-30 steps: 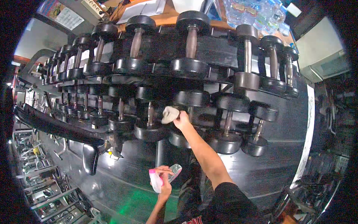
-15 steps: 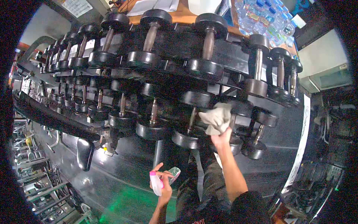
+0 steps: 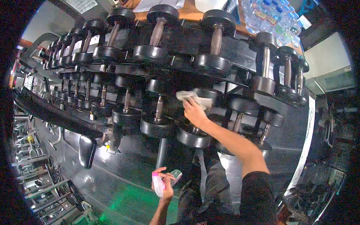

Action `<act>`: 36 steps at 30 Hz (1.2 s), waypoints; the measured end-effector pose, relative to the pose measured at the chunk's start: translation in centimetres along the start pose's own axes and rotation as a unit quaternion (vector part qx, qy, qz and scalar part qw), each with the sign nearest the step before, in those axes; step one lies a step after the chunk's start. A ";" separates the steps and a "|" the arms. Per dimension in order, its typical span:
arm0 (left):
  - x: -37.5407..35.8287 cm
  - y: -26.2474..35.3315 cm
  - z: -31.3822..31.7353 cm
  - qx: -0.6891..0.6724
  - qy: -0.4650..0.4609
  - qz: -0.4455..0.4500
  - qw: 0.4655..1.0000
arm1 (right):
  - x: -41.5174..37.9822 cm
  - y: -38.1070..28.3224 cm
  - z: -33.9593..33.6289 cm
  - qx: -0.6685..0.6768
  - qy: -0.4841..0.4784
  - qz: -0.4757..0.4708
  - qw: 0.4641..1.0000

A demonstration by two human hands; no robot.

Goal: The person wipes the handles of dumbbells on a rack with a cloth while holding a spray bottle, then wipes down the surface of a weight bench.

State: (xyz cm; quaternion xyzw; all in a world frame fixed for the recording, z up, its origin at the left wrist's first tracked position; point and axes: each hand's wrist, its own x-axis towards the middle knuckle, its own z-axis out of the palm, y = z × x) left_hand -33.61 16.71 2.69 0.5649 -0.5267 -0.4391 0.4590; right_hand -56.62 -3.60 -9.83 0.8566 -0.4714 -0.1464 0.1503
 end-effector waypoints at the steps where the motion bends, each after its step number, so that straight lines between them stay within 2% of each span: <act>1: -0.2 -0.3 0.0 0.006 0.002 -0.017 1.000 | 0.9 -0.2 0.6 -0.071 0.008 -0.040 0.997; 2: -0.4 -0.4 0.1 0.011 0.003 -0.034 0.999 | 1.9 -0.3 1.2 -0.071 0.005 -0.039 0.997; 4: -0.5 -0.4 0.7 -0.022 0.018 -0.058 0.998 | 3.9 -0.4 1.3 -0.072 -0.112 -0.092 0.987; 8: 0.1 0.3 1.8 -0.032 0.030 -0.046 0.998 | 3.2 -0.9 1.1 -0.059 -0.102 -0.053 0.992; 9: 0.3 0.5 2.2 -0.035 0.031 -0.045 0.998 | 1.7 0.0 0.5 -0.048 -0.067 -0.061 0.995; 10: 0.4 0.2 2.1 -0.040 0.027 -0.045 0.998 | 0.3 0.9 0.3 -0.052 -0.072 -0.058 0.994; 12: 0.5 -1.0 1.9 0.027 -0.070 0.007 0.997 | -3.2 2.8 0.3 -0.003 0.005 -0.126 0.992; 13: 0.6 -1.1 2.1 0.017 -0.070 -0.023 0.997 | -4.9 3.3 0.7 -0.008 0.115 -0.065 0.991; 14: 0.6 -1.0 2.4 0.011 -0.076 -0.026 0.997 | -6.9 4.2 1.0 -0.009 0.107 -0.064 0.992; 16: 1.2 -0.7 2.9 0.003 -0.097 -0.073 0.993 | -10.5 6.5 0.6 0.168 0.124 0.001 0.978; 17: 1.4 -0.9 3.2 -0.018 -0.096 -0.095 0.991 | -12.2 7.1 1.2 0.167 0.124 0.002 0.978; 19: 2.5 -0.3 4.0 -0.053 -0.093 -0.104 0.989 | -15.0 6.9 2.2 0.255 0.059 0.100 0.960; 20: 3.2 -0.1 4.4 -0.090 -0.091 -0.110 0.986 | -15.7 6.1 2.3 0.257 0.062 0.100 0.959; 22: 4.2 0.0 5.0 -0.094 -0.093 -0.104 0.986 | -16.3 4.7 1.3 0.356 0.032 0.151 0.922; 23: 4.7 0.0 5.2 -0.095 -0.095 -0.091 0.987 | -16.0 3.9 0.7 0.471 0.065 0.204 0.856; 24: 5.1 0.1 5.5 -0.097 -0.099 -0.078 0.987 | -15.2 3.2 -1.0 0.576 0.043 0.278 0.767; 26: 6.0 0.7 6.0 -0.100 -0.104 -0.064 0.987 | -14.0 1.7 -1.6 0.636 0.116 0.321 0.692; 27: 6.4 1.2 6.1 -0.097 -0.103 -0.060 0.988 | -13.5 1.1 -1.3 0.531 0.146 0.254 0.795; 28: 6.5 1.3 6.3 -0.094 -0.101 -0.055 0.989 | -13.1 0.9 -0.8 0.534 0.145 0.257 0.793; 30: 6.7 1.1 6.4 -0.070 -0.105 -0.048 0.991 | -10.9 0.9 0.1 0.397 0.235 0.095 0.882; 31: 6.6 0.9 6.4 -0.048 -0.107 -0.040 0.992 | -9.6 0.4 1.0 0.400 0.234 0.096 0.881; 33: 6.1 0.2 6.3 -0.036 -0.106 -0.041 0.993 | -6.9 -0.8 2.9 0.334 0.076 0.130 0.931; 36: 5.5 0.1 6.3 -0.014 -0.102 -0.056 0.993 | -6.1 -1.3 3.1 0.360 0.082 0.163 0.915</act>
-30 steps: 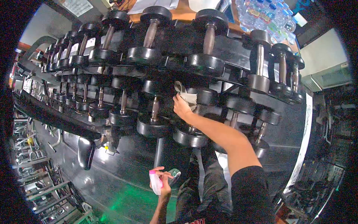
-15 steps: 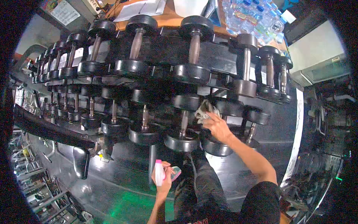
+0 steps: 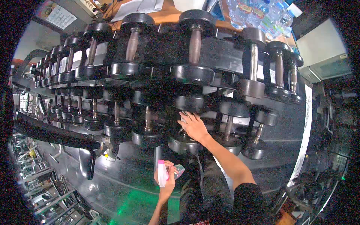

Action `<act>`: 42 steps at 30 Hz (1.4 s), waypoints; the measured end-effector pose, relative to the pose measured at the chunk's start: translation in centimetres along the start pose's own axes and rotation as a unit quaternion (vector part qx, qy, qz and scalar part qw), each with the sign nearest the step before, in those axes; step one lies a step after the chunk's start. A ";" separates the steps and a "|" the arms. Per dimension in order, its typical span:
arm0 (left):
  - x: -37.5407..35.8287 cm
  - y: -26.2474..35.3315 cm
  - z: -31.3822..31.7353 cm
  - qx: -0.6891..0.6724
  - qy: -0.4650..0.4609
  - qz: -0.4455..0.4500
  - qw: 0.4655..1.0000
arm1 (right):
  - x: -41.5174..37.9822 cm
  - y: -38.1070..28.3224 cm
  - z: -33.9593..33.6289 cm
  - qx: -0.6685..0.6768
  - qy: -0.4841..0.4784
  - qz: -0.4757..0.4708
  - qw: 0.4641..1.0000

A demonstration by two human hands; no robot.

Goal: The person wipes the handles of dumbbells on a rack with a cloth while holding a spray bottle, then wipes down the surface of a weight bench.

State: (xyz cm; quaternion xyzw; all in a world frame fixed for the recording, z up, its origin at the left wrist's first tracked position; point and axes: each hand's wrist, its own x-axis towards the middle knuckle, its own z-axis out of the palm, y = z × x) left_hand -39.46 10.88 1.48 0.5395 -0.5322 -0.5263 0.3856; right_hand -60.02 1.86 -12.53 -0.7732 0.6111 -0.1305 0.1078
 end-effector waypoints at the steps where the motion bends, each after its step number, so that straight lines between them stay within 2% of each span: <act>1: -0.1 0.0 0.2 -0.007 0.000 0.000 1.000 | -0.2 0.0 -0.4 0.002 -0.013 0.004 1.000; 4: -0.2 1.0 0.8 0.032 -0.025 0.039 0.998 | -1.5 0.6 -0.5 -0.010 -0.036 -0.015 0.999; 6: -0.4 2.3 1.6 -0.004 -0.012 0.006 1.000 | -2.3 1.0 -1.0 -0.002 -0.047 -0.014 0.999; 8: -0.4 2.6 1.8 -0.009 -0.019 0.004 1.000 | -3.2 1.1 -1.9 0.123 -0.069 0.033 0.989; 9: -0.4 2.5 1.9 -0.012 -0.019 0.005 1.000 | -3.7 1.4 -2.3 0.207 -0.061 0.020 0.976; 10: -0.5 2.4 1.9 -0.015 -0.018 0.013 1.000 | -4.4 1.8 -2.5 0.204 -0.061 0.020 0.977; 12: -0.7 1.9 1.7 -0.020 -0.017 0.021 0.999 | -5.6 2.2 -3.2 0.308 -0.179 0.044 0.934; 13: -0.7 1.4 1.4 0.009 -0.020 0.046 0.999 | -5.4 3.0 -3.7 0.312 -0.232 0.081 0.918; 14: -0.7 1.0 1.1 0.039 -0.024 0.070 0.997 | -5.1 3.3 -3.7 0.313 -0.233 0.079 0.918; 16: -0.8 1.1 0.6 0.037 -0.019 0.050 0.998 | -3.7 2.4 -5.6 0.269 -0.058 0.063 0.959; 17: -0.8 1.2 0.4 0.033 -0.016 0.034 0.999 | -2.8 1.5 -6.2 0.244 0.015 0.096 0.965; 18: -0.8 0.9 0.3 0.033 -0.017 0.034 0.999 | -2.1 0.9 -5.8 0.174 0.057 0.102 0.978; 20: -0.9 -0.2 0.3 0.055 -0.014 0.061 0.997 | -1.1 -0.3 -4.4 0.071 -0.030 0.162 0.984; 21: -0.8 -0.2 0.2 0.061 -0.020 0.065 0.996 | -1.0 -0.6 -3.6 0.033 -0.060 0.140 0.988; 22: -0.9 -0.2 0.3 0.062 -0.020 0.065 0.996 | -1.3 -1.2 -2.8 0.022 -0.033 0.138 0.990; 25: -1.3 0.3 0.5 0.022 -0.010 0.026 0.999 | -2.6 -1.3 -2.7 0.053 -0.054 0.158 0.985; 27: -1.4 0.4 0.6 0.013 -0.010 0.025 1.000 | -3.9 0.1 -3.5 0.153 -0.081 0.054 0.983; 28: -1.5 0.5 0.7 0.011 -0.006 0.027 1.000 | -4.6 1.2 -3.0 0.151 -0.081 0.049 0.984; 30: -1.8 0.3 0.8 0.015 -0.013 0.013 1.000 | -5.7 4.2 -0.9 0.314 -0.242 0.082 0.914; 31: -1.6 0.2 0.7 0.039 -0.025 0.058 0.997 | -5.4 5.1 -1.6 0.300 -0.270 0.099 0.909; 32: -1.5 0.3 0.6 0.041 -0.021 0.060 0.997 | -4.9 6.2 -2.2 0.287 -0.297 0.116 0.903; 33: -1.5 0.4 0.5 0.039 -0.017 0.080 0.996 | -4.4 6.7 -3.1 0.285 -0.283 0.105 0.910; 34: -1.5 0.5 0.3 0.037 -0.014 0.097 0.994 | -3.1 5.1 -5.7 0.263 -0.256 0.141 0.919; 36: -2.0 -0.1 0.0 0.033 -0.016 0.070 0.997 | -3.0 3.4 -5.6 0.270 -0.004 0.090 0.959; 37: -2.1 -0.4 -0.3 0.044 -0.015 0.059 0.997 | -2.7 2.2 -6.3 0.244 0.056 0.095 0.963; 38: -2.2 -0.6 -0.4 0.054 -0.014 0.050 0.997 | -2.7 1.7 -5.7 0.245 0.055 0.096 0.963; 40: -2.5 -0.6 -0.6 0.041 -0.007 0.042 0.998 | -2.4 0.9 -4.2 0.111 0.089 0.095 0.985; 42: -2.6 -0.6 -0.9 0.028 0.002 0.043 0.999 | -2.1 -0.2 -3.0 0.101 0.013 0.076 0.992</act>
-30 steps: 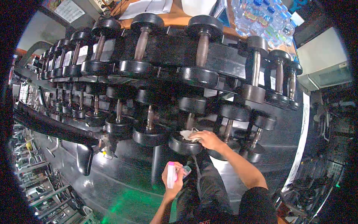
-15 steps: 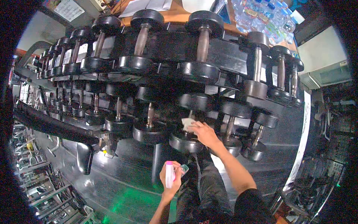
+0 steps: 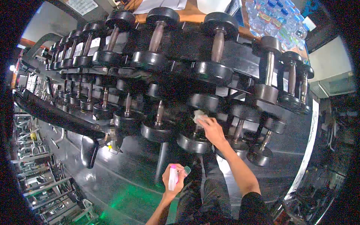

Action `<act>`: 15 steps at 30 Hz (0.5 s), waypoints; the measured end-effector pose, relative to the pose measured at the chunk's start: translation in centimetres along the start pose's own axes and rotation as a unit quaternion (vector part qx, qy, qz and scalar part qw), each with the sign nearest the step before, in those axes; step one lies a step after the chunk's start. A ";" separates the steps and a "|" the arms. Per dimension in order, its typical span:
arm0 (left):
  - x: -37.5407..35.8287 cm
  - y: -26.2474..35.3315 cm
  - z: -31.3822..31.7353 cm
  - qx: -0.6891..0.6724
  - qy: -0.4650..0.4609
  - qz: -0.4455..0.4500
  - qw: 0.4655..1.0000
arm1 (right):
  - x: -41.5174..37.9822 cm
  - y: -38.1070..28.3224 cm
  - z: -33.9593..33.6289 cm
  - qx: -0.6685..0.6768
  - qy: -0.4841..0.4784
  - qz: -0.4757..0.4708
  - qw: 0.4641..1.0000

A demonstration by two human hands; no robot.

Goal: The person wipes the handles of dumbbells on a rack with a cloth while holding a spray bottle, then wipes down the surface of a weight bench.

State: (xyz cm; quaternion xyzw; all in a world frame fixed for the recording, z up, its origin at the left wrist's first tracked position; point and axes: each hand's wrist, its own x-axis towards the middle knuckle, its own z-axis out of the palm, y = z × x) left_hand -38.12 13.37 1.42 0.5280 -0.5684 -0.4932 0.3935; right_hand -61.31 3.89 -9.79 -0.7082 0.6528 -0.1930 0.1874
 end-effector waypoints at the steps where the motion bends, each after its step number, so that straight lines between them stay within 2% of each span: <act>1: 0.0 -0.1 -0.2 0.003 0.001 -0.002 1.000 | -0.1 -0.5 0.4 0.003 -0.025 0.016 1.000; 2: 0.2 -0.3 -0.3 0.019 0.001 0.025 1.000 | -0.4 -0.9 0.8 0.004 -0.051 0.033 0.998; 3: 0.5 -0.3 -0.4 0.032 0.001 0.052 0.998 | -0.4 -0.7 0.9 0.025 -0.084 -0.007 0.996; 5: 0.8 0.1 -0.2 0.026 -0.009 0.035 0.999 | -0.8 -0.5 1.0 0.049 -0.166 -0.073 0.982; 6: 1.1 0.3 -0.1 0.021 -0.016 0.020 0.999 | -0.7 0.0 0.9 0.048 -0.165 -0.069 0.983; 8: 1.4 0.3 0.2 0.030 -0.024 0.039 0.999 | 1.2 1.9 0.2 0.194 -0.291 -0.017 0.937; 9: 1.5 0.6 0.3 0.033 -0.029 0.052 0.998 | 2.7 2.5 -0.7 0.138 -0.355 -0.023 0.924; 12: 1.7 1.4 0.3 0.027 -0.030 0.050 0.998 | 5.9 3.2 -2.7 0.149 -0.359 -0.034 0.921; 15: 1.8 1.0 0.5 0.007 -0.025 0.022 0.999 | 7.5 -0.3 -2.7 0.263 -0.217 0.028 0.940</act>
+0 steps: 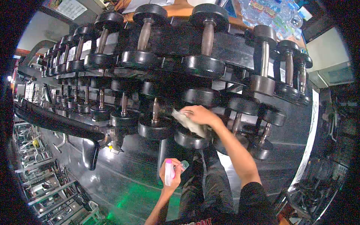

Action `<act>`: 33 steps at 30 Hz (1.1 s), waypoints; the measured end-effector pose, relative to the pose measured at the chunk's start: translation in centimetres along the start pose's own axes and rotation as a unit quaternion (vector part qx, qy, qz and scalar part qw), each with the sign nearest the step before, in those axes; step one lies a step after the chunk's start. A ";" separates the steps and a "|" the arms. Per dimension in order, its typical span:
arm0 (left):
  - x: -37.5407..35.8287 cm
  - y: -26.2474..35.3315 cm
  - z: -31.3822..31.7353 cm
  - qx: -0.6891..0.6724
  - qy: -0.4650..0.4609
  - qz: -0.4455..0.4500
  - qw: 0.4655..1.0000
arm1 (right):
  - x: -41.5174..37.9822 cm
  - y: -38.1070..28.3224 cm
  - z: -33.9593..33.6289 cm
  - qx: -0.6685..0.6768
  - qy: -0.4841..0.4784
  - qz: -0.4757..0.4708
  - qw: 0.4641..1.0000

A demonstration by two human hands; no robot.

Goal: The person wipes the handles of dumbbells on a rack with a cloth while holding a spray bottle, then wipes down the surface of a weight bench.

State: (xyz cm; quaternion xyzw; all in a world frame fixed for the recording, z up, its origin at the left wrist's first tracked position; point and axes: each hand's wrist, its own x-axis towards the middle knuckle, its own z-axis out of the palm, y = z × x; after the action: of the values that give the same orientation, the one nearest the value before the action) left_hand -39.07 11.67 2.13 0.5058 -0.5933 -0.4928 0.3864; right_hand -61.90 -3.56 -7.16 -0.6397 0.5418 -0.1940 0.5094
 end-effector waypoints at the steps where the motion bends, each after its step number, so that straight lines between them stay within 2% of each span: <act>1: 0.0 -0.3 0.0 0.009 0.000 0.012 1.000 | 0.8 0.1 1.7 0.030 0.052 -0.018 0.998; 3: 0.1 -0.4 0.0 0.025 0.004 0.022 0.999 | 2.8 2.9 7.3 0.017 0.128 -0.040 0.991; 5: 0.3 0.1 0.2 0.012 0.003 -0.006 1.000 | 4.3 4.1 11.1 -0.106 -0.051 0.035 0.992; 6: 0.4 0.1 0.3 0.023 0.001 -0.003 1.000 | 4.5 4.0 12.7 -0.139 -0.016 0.073 0.988; 7: 0.4 0.1 0.3 0.024 0.002 -0.005 1.000 | 5.0 4.6 12.8 -0.137 -0.017 0.073 0.988; 9: 0.7 0.0 0.5 0.017 0.005 -0.005 1.000 | 6.2 5.2 11.6 -0.037 -0.087 0.136 0.986; 11: 0.9 -0.2 0.7 0.020 0.003 -0.013 1.000 | 5.2 4.4 11.1 -0.027 -0.069 0.152 0.986; 13: 0.8 0.0 0.7 0.019 -0.004 -0.027 0.999 | 3.0 3.2 10.2 -0.028 -0.013 0.106 0.994; 14: 0.9 0.3 0.6 0.018 0.004 -0.015 1.000 | 1.7 2.8 9.4 -0.026 -0.020 0.050 0.998; 15: 1.0 0.6 0.5 0.019 0.015 -0.002 1.000 | 0.4 2.6 8.5 -0.027 -0.021 0.052 0.998; 17: 0.9 1.0 0.3 0.010 0.022 -0.009 1.000 | -2.4 2.7 6.0 0.002 -0.076 -0.026 0.997; 19: 0.8 0.6 -0.1 0.029 0.014 -0.012 0.999 | -4.4 2.8 2.5 -0.022 -0.162 -0.053 0.985; 22: 0.8 0.4 -0.7 0.075 0.006 0.014 0.997 | -5.6 3.0 -2.2 -0.059 -0.302 -0.009 0.951; 23: 0.6 0.2 -0.8 0.075 0.007 0.013 0.997 | -5.7 3.2 -3.0 -0.110 -0.295 0.046 0.948; 25: 0.5 -0.2 -1.1 0.058 0.016 -0.015 0.998 | -5.0 2.1 -3.7 -0.118 -0.217 0.076 0.966; 27: 0.5 -0.1 -1.3 0.067 0.020 -0.009 0.998 | -3.6 2.3 -2.5 -0.042 -0.096 0.009 0.994; 29: 0.6 -0.1 -1.3 0.074 0.024 -0.002 0.997 | -1.7 0.7 0.2 0.050 -0.003 0.012 0.999; 31: 0.5 -0.2 -1.1 0.087 0.023 0.006 0.996 | 0.7 2.4 5.5 0.015 0.055 -0.075 0.996; 33: 0.6 0.1 -0.9 0.096 0.020 0.010 0.995 | 3.4 7.7 13.3 0.007 0.001 -0.071 0.997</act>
State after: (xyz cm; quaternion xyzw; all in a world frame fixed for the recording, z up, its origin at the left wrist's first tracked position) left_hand -38.33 10.92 2.36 0.5444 -0.6353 -0.4191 0.3528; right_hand -53.90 0.06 -20.19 -0.6729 0.4942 -0.2335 0.4984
